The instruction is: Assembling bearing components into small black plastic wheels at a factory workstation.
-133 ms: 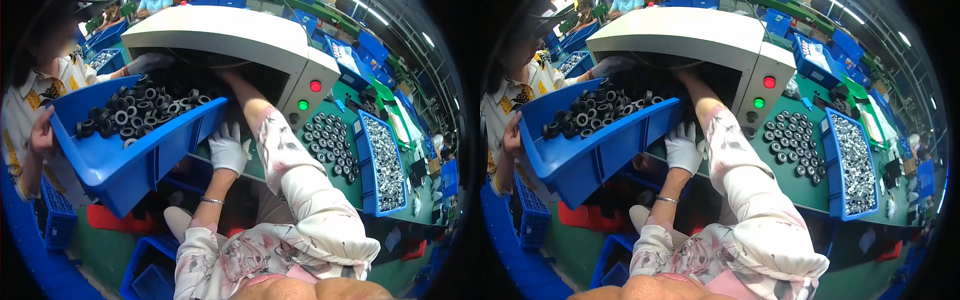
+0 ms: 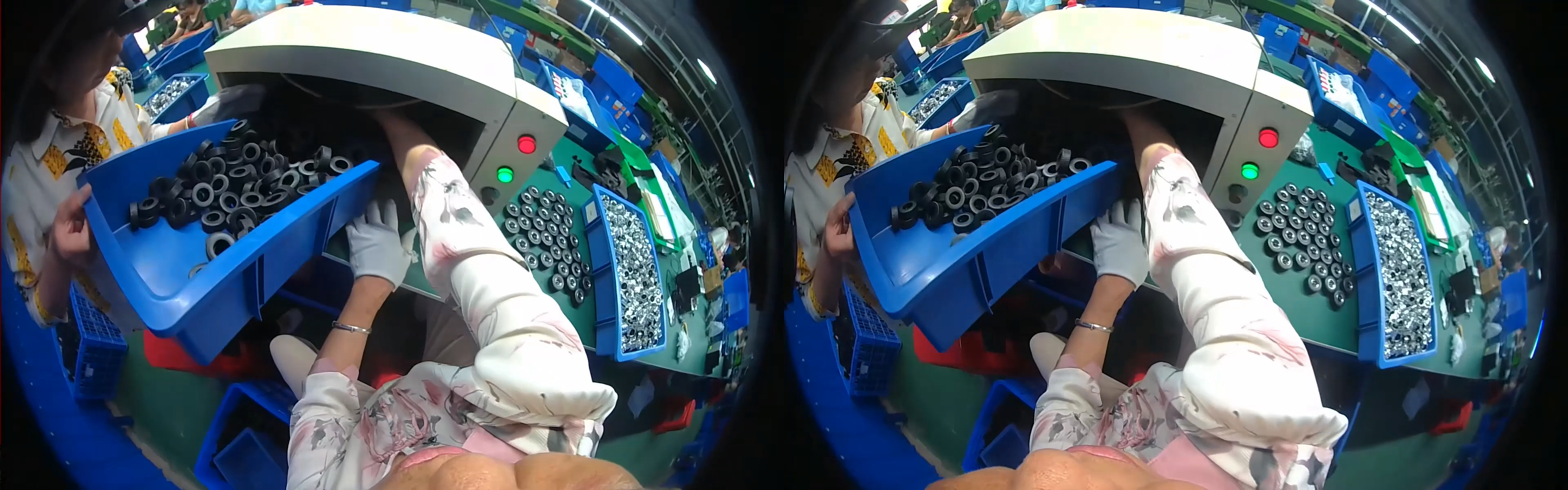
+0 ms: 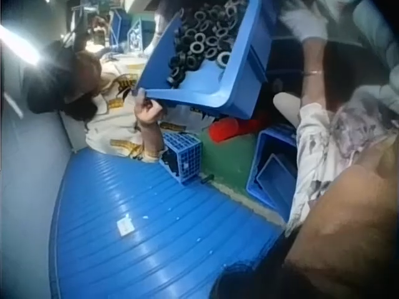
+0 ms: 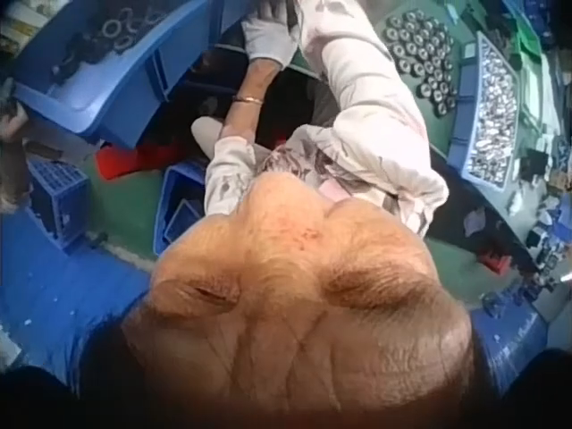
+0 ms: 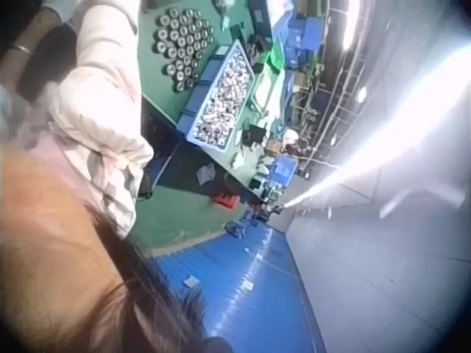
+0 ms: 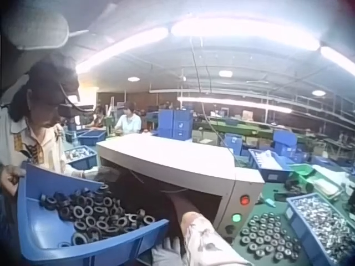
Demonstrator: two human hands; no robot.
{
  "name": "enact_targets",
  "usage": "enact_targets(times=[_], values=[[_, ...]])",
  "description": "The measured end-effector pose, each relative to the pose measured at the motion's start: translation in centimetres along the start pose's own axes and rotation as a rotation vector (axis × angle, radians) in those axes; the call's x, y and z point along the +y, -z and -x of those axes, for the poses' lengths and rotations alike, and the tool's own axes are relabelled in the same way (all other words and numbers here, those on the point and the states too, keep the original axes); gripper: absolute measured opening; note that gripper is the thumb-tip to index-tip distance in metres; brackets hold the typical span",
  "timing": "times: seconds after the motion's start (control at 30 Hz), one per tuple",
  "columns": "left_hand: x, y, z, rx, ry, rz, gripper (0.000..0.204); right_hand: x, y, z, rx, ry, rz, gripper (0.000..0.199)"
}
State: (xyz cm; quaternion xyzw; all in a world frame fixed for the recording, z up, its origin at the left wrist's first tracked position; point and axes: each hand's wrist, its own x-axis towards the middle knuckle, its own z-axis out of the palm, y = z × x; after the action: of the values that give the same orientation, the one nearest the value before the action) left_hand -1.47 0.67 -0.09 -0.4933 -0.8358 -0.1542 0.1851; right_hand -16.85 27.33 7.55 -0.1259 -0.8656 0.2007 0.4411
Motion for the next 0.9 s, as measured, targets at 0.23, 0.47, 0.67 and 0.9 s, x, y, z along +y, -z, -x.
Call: enact_targets(times=[0.23,0.47,0.67,0.9], values=[[3.8,-0.3,-1.1,0.041,-0.050,0.204,0.069,11.5,3.3,-1.6,0.311,0.102,0.157,0.054],[0.9,-0.6,-1.1,0.105,-0.026,0.236,0.068,-1.0,6.1,5.6,-0.232,-0.187,0.415,0.047],[1.5,0.7,-1.6,-0.026,0.025,0.295,0.068,-9.2,17.5,18.1,-0.390,-0.332,0.197,0.053],[1.1,0.2,-1.8,0.017,0.029,0.183,0.071,-10.2,15.3,20.1,-0.567,-0.345,0.315,0.081]])
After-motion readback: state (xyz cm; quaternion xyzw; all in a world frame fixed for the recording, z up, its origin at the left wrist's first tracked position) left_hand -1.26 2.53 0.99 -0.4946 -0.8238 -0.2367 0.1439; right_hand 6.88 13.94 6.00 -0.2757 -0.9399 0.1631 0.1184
